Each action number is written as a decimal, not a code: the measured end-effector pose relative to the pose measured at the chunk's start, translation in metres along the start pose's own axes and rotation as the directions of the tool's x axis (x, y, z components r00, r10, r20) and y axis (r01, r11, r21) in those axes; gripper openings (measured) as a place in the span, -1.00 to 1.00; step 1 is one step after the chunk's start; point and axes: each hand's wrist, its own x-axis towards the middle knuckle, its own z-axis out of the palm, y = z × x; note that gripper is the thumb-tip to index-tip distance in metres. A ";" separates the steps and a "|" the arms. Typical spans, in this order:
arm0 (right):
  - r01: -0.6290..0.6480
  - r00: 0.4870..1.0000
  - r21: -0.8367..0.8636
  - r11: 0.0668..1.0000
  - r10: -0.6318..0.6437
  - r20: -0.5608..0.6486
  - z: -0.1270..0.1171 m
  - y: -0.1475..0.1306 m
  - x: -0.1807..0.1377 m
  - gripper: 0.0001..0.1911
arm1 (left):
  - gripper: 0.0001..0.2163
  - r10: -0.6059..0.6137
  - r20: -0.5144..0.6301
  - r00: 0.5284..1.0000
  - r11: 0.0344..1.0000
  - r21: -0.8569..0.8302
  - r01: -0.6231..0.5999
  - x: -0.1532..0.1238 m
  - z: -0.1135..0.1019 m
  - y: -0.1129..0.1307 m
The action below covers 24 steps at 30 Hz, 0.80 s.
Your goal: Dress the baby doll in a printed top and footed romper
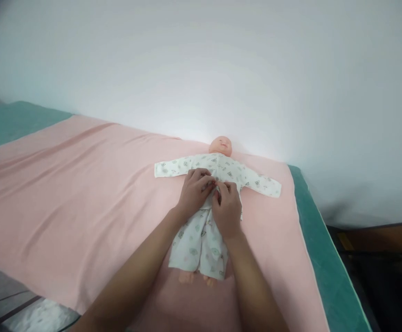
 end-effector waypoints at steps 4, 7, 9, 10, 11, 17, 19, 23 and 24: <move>-0.016 0.999 0.047 0.999 0.018 -0.027 -0.002 0.000 0.000 -0.79 | -0.90 -0.093 -0.011 0.996 0.982 -0.168 0.090 0.002 0.000 -0.002; -0.025 0.999 0.041 0.999 0.026 -0.026 -0.001 0.001 0.000 -0.81 | -0.95 -0.196 0.013 0.981 0.900 -0.395 0.185 0.005 -0.003 -0.006; -0.045 0.999 0.007 0.999 0.045 -0.018 0.000 0.002 0.001 -0.81 | -0.95 -0.252 0.048 0.966 0.809 -0.538 0.238 0.006 -0.005 -0.011; -0.058 0.998 -0.022 0.998 0.058 -0.014 0.001 0.001 0.001 -0.80 | -0.95 -0.272 0.063 0.960 0.766 -0.589 0.256 0.006 -0.006 -0.012; -0.072 0.997 -0.055 0.996 0.072 -0.010 0.002 0.001 0.002 -0.79 | -0.95 -0.285 0.075 0.955 0.733 -0.626 0.268 0.006 -0.007 -0.014; -0.130 0.988 -0.228 0.965 0.144 0.047 0.004 -0.005 0.013 -0.79 | -0.95 -0.303 0.084 0.949 0.693 -0.665 0.280 0.006 -0.007 -0.015; -0.126 0.985 -0.271 0.954 0.154 0.084 0.002 -0.006 0.017 -0.86 | -0.95 -0.293 0.077 0.953 0.711 -0.649 0.271 0.006 -0.006 -0.015; -0.112 0.975 -0.170 0.979 0.141 0.172 -0.008 -0.001 0.025 -0.94 | -0.96 -0.255 0.042 0.966 0.798 -0.555 0.235 0.007 -0.005 -0.014; -0.124 0.970 -0.101 0.987 0.142 0.199 -0.012 0.001 0.027 -0.94 | -0.96 -0.240 0.026 0.970 0.829 -0.514 0.219 0.007 -0.005 -0.013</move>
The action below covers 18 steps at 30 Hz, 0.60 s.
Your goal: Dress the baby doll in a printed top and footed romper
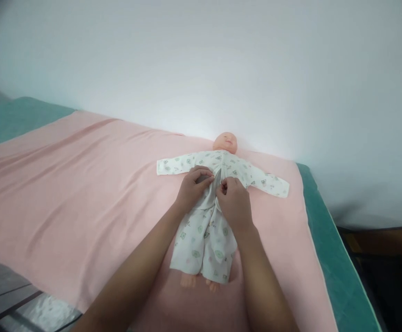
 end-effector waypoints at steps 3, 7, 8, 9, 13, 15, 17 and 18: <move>-0.078 0.993 0.258 0.963 0.052 0.106 -0.009 0.007 0.004 -0.93 | -0.97 0.085 -0.004 0.996 0.985 0.151 -0.083 -0.001 0.002 0.002; -0.253 0.965 0.563 0.787 0.167 0.200 -0.009 0.014 0.006 -0.84 | -0.92 0.188 0.017 0.982 0.943 0.276 -0.185 -0.004 0.006 0.007; -0.276 0.960 0.609 0.743 0.190 0.205 -0.007 0.014 0.006 -0.82 | -0.91 0.197 0.023 0.980 0.940 0.281 -0.195 -0.004 0.007 0.009; -0.291 0.957 0.645 0.707 0.206 0.207 -0.005 0.015 0.007 -0.80 | -0.90 0.194 0.031 0.980 0.942 0.271 -0.195 -0.005 0.008 0.011; -0.322 0.946 0.740 0.590 0.230 0.228 0.000 0.018 0.007 -0.75 | -0.89 0.086 0.102 0.991 0.981 0.167 -0.102 -0.004 0.007 0.020; -0.350 0.935 0.758 0.550 0.249 0.252 0.000 0.020 0.007 -0.72 | -0.88 0.029 0.134 0.991 0.991 0.127 -0.047 -0.002 0.006 0.022; -0.378 0.924 0.764 0.523 0.263 0.277 0.001 0.022 0.006 -0.70 | -0.88 -0.006 0.140 0.990 0.995 0.099 -0.008 -0.001 0.006 0.023; -0.388 0.920 0.767 0.511 0.266 0.288 0.001 0.023 0.006 -0.69 | -0.89 -0.021 0.137 0.990 0.996 0.090 0.009 -0.001 0.006 0.023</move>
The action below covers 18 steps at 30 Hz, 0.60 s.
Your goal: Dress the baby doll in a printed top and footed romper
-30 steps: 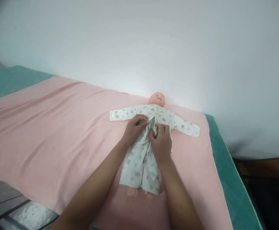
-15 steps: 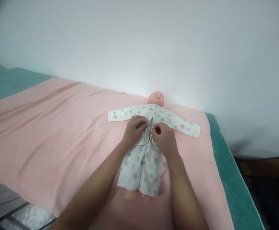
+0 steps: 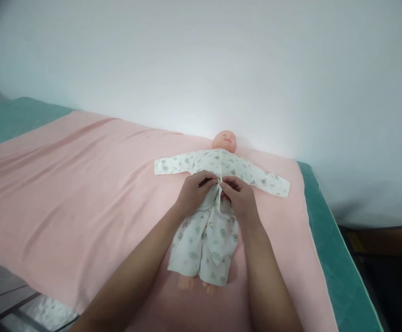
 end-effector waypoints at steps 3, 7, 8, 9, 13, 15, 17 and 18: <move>-0.010 1.000 0.016 1.000 0.010 -0.002 -0.001 0.001 0.000 -0.67 | -0.91 -0.047 -0.015 0.999 0.999 -0.019 0.047 0.000 0.001 -0.001; 0.034 0.999 -0.067 0.997 -0.035 -0.012 0.002 -0.003 -0.005 -0.70 | -0.95 -0.116 -0.023 0.993 0.987 -0.119 0.113 -0.001 0.003 -0.002; 0.049 0.999 -0.087 0.995 -0.050 -0.004 0.004 -0.004 -0.006 -0.71 | -0.97 -0.140 -0.027 0.990 0.979 -0.151 0.134 -0.001 0.003 -0.002; 0.060 0.998 -0.097 0.993 -0.060 0.005 0.006 -0.006 -0.008 -0.72 | -0.99 -0.165 -0.037 0.986 0.972 -0.176 0.156 -0.002 0.004 -0.002; 0.070 0.997 -0.105 0.992 -0.071 -0.010 0.017 -0.008 -0.014 -0.72 | -0.93 -0.232 -0.117 0.966 0.960 -0.187 0.208 -0.004 0.007 0.001; 0.086 0.995 -0.141 0.986 -0.094 -0.045 0.023 -0.005 -0.016 -0.70 | -0.91 -0.238 -0.144 0.961 0.963 -0.167 0.213 -0.006 0.010 0.002; 0.116 0.987 -0.209 0.971 -0.135 -0.081 0.027 -0.002 -0.018 -0.71 | -0.91 -0.246 -0.148 0.958 0.963 -0.149 0.225 -0.007 0.011 0.003; 0.129 0.983 -0.248 0.960 -0.158 -0.098 0.029 0.000 -0.018 -0.72 | -0.92 -0.251 -0.146 0.957 0.963 -0.140 0.231 -0.008 0.012 0.003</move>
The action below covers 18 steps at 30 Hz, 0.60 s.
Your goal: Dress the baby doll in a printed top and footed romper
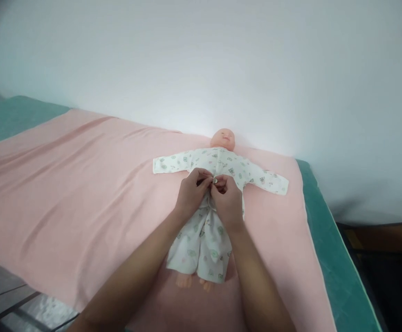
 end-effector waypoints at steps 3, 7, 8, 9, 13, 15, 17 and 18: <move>0.038 0.998 -0.099 0.994 -0.043 -0.049 0.004 0.001 -0.002 -0.74 | -0.92 -0.004 0.012 1.000 1.000 -0.003 0.004 0.000 0.001 -0.001; 0.078 0.995 -0.161 0.984 -0.088 -0.053 0.003 -0.002 -0.004 -0.66 | -0.90 -0.002 0.030 1.000 0.993 -0.117 0.005 0.001 -0.003 -0.004; 0.091 0.994 -0.177 0.980 -0.101 -0.045 0.003 -0.003 -0.004 -0.64 | -0.90 0.006 0.041 0.999 0.992 -0.125 -0.001 0.002 -0.004 -0.006; 0.106 0.993 -0.196 0.975 -0.114 -0.034 0.003 -0.004 -0.005 -0.64 | -0.91 0.022 0.057 0.998 0.994 -0.107 -0.015 0.003 -0.006 -0.007; 0.149 0.988 -0.282 0.948 -0.155 -0.001 0.003 -0.004 -0.006 -0.63 | -0.96 0.121 0.128 0.984 0.980 0.142 -0.139 0.006 -0.014 -0.011; 0.160 0.986 -0.307 0.938 -0.167 0.004 0.003 -0.003 -0.007 -0.63 | -0.96 0.174 0.135 0.975 0.946 0.251 -0.204 0.007 -0.016 -0.013; 0.166 0.985 -0.313 0.935 -0.173 0.005 0.004 -0.002 -0.007 -0.64 | -0.93 0.224 0.151 0.963 0.919 0.295 -0.260 0.008 -0.017 -0.015; 0.168 0.985 -0.311 0.935 -0.175 0.006 0.004 -0.002 -0.007 -0.64 | -0.91 0.247 0.162 0.955 0.912 0.296 -0.286 0.008 -0.018 -0.016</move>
